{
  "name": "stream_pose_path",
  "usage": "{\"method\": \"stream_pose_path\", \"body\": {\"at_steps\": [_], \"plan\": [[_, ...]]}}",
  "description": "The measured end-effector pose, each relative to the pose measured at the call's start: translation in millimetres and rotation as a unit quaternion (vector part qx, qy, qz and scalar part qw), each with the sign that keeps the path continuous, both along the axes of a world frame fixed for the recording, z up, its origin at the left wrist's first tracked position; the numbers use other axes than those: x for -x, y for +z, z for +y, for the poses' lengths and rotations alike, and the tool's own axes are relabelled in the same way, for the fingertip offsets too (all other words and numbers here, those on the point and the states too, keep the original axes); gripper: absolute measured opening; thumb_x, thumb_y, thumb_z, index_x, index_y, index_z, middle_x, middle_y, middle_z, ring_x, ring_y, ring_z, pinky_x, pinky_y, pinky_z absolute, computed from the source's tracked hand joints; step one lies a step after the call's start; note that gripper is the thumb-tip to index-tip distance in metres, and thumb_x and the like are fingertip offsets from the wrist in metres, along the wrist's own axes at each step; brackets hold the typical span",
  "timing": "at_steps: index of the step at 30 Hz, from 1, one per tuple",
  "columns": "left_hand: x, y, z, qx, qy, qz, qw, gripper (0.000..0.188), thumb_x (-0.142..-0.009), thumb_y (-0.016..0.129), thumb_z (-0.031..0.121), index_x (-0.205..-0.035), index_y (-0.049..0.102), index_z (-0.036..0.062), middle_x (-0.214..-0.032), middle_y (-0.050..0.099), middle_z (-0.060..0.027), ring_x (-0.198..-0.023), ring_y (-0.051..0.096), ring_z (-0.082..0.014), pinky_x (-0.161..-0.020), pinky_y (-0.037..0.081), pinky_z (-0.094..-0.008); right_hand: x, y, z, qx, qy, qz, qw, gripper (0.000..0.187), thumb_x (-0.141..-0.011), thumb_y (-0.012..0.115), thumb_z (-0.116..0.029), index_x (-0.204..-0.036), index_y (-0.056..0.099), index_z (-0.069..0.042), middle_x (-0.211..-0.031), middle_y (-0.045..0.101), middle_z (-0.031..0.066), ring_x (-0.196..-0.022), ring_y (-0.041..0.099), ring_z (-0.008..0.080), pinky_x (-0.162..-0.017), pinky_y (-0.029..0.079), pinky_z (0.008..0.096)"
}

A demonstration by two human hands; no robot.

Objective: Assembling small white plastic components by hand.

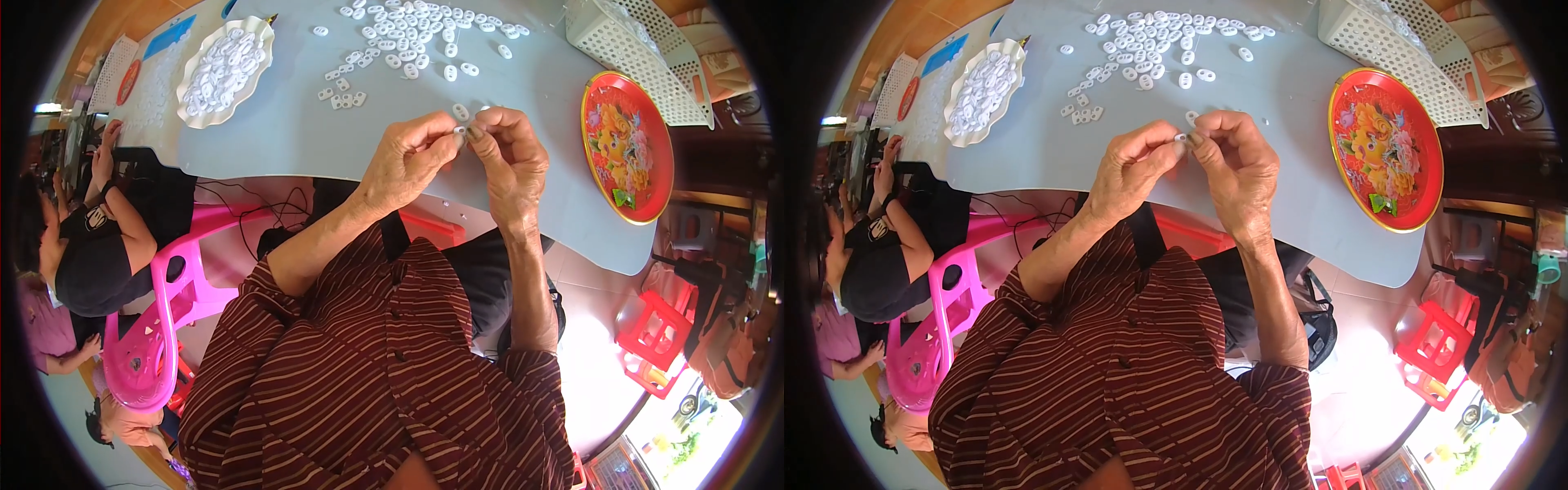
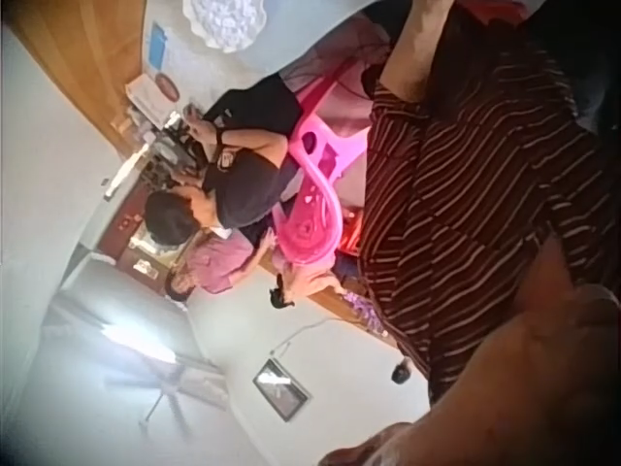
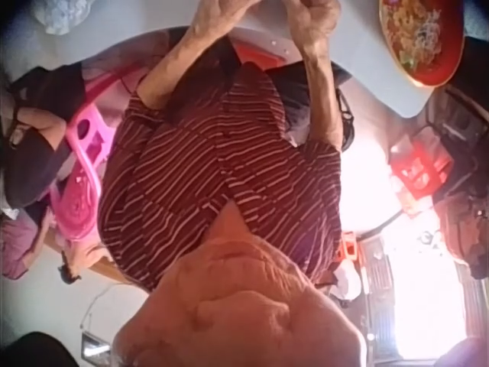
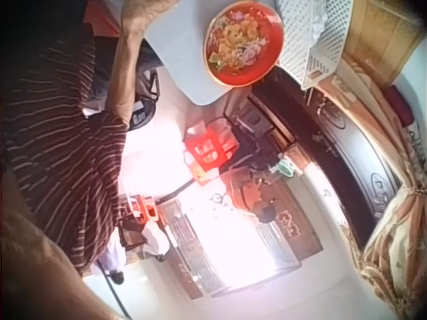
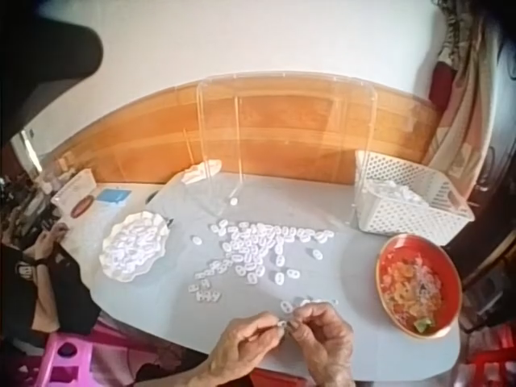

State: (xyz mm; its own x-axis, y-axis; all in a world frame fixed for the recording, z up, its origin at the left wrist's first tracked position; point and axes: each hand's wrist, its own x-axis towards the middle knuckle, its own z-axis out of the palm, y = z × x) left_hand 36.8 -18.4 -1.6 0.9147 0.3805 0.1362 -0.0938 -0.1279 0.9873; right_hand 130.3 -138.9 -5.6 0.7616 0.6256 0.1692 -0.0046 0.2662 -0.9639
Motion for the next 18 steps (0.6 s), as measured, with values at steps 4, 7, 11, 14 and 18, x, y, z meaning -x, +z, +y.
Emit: {"method": "stream_pose_path", "body": {"at_steps": [4,7,11,14,18], "plan": [[-0.5,3.3,0.4,0.034,-0.003,0.013,0.999,0.021,-0.091,0.055,0.019,-0.078,0.056,0.0027,-0.063,0.049,0.0025,-0.058,0.042,-0.0039,-0.051,0.033,-0.0212,-0.2,5.4,-0.6,0.037,0.001,0.011,0.999,0.008,-0.087,0.062,-0.004,-0.093,0.061,0.001,-0.082,0.059,0.0003,-0.077,0.053,0.0070,-0.072,0.044,0.0222],[0.9,5.7,4.1,0.051,-0.031,0.006,0.998,0.021,-0.090,0.055,0.019,-0.077,0.056,0.0027,-0.063,0.049,0.0022,-0.059,0.045,-0.0045,-0.052,0.035,-0.0210,-2.1,11.1,-5.2,0.078,0.018,0.000,0.997,0.009,-0.087,0.062,-0.008,-0.090,0.061,0.001,-0.079,0.060,0.0003,-0.074,0.053,0.0066,-0.069,0.044,0.0214],[-0.2,1.7,7.8,0.085,-0.071,-0.016,0.994,0.020,-0.089,0.056,0.017,-0.075,0.056,0.0030,-0.064,0.050,0.0019,-0.060,0.048,-0.0055,-0.052,0.037,-0.0209,-3.7,14.2,-7.6,0.093,0.050,-0.023,0.994,0.014,-0.088,0.063,-0.013,-0.088,0.062,0.000,-0.077,0.060,0.0000,-0.071,0.052,0.0061,-0.064,0.042,0.0207],[0.3,0.0,5.7,0.089,-0.061,-0.033,0.994,0.019,-0.089,0.056,0.016,-0.075,0.055,0.0023,-0.063,0.050,0.0022,-0.061,0.048,-0.0052,-0.052,0.037,-0.0208,-1.3,15.6,-6.0,0.117,0.041,-0.023,0.992,0.015,-0.088,0.063,-0.015,-0.087,0.061,0.000,-0.076,0.060,-0.0002,-0.069,0.051,0.0058,-0.062,0.042,0.0206],[4.7,0.3,7.8,-0.017,-0.041,0.020,0.999,0.019,-0.088,0.057,0.016,-0.082,0.059,-0.0017,-0.067,0.054,0.0006,-0.063,0.048,-0.0071,-0.057,0.039,-0.0230,2.7,8.7,-4.1,0.105,0.009,-0.016,0.994,0.017,-0.088,0.063,-0.016,-0.086,0.061,0.001,-0.074,0.059,-0.0006,-0.068,0.050,0.0056,-0.060,0.042,0.0207]]}}
